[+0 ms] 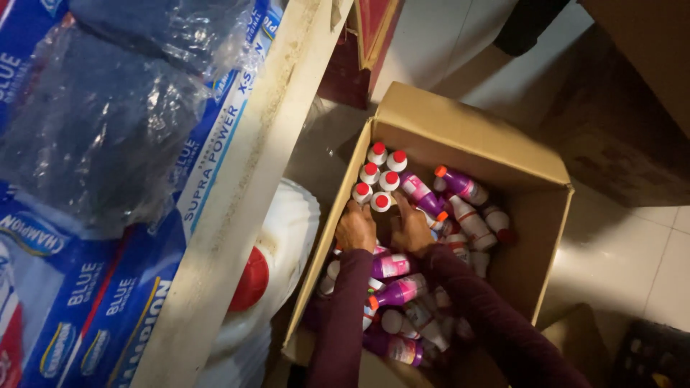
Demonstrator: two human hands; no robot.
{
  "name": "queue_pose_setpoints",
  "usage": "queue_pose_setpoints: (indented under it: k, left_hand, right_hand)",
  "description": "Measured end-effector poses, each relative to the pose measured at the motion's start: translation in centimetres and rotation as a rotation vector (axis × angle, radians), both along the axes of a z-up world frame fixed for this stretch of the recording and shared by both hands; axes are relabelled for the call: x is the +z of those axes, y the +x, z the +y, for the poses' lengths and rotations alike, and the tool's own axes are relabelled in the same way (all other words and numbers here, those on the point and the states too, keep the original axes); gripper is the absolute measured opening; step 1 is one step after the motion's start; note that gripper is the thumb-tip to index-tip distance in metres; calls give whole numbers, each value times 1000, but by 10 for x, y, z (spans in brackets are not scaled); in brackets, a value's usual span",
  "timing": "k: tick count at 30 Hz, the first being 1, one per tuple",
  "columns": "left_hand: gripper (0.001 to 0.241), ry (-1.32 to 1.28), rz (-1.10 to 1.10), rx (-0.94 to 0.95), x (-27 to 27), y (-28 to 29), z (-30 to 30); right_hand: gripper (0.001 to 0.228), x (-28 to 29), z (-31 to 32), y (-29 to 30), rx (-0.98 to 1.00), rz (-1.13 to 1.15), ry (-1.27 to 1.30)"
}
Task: Organizing and restocking bottles of bleach on a store shelf and in a cardboard box.
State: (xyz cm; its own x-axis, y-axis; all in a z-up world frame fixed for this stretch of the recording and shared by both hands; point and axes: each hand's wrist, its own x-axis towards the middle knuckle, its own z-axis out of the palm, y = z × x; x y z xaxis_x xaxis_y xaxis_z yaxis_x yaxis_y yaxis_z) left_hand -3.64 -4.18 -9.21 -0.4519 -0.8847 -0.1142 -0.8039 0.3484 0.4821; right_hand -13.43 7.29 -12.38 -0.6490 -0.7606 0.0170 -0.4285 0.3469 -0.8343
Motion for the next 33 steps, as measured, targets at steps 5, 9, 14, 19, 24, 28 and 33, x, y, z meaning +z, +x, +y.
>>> queue_pose_setpoints:
  k: [5, 9, 14, 19, 24, 28, 33]
  left_hand:
    - [31, -68, -127, -127, -26, 25, 8]
    - [45, -209, -59, -326, 3, 46, 19]
    - [30, 14, -225, -407, 40, 85, 39]
    - [31, -57, 16, -434, 14, 135, 39]
    - [40, -229, 30, -348, 43, 155, 70]
    - [35, -239, -25, -257, 92, 153, 94]
    - [25, -383, 188, -239, 93, 162, 100]
  right_hand:
    - [74, 20, 7, -7, 10, -99, 54]
    - [73, 63, 34, -14, 89, -25, -121]
    - [37, 62, 103, 9, 191, 122, 201]
    - [63, 160, 175, 58, 366, -21, 26]
    - [45, 189, 246, 96, 88, 500, 63]
    - [56, 203, 267, 118, -124, 653, 53]
    - [73, 181, 259, 122, -298, 274, -189]
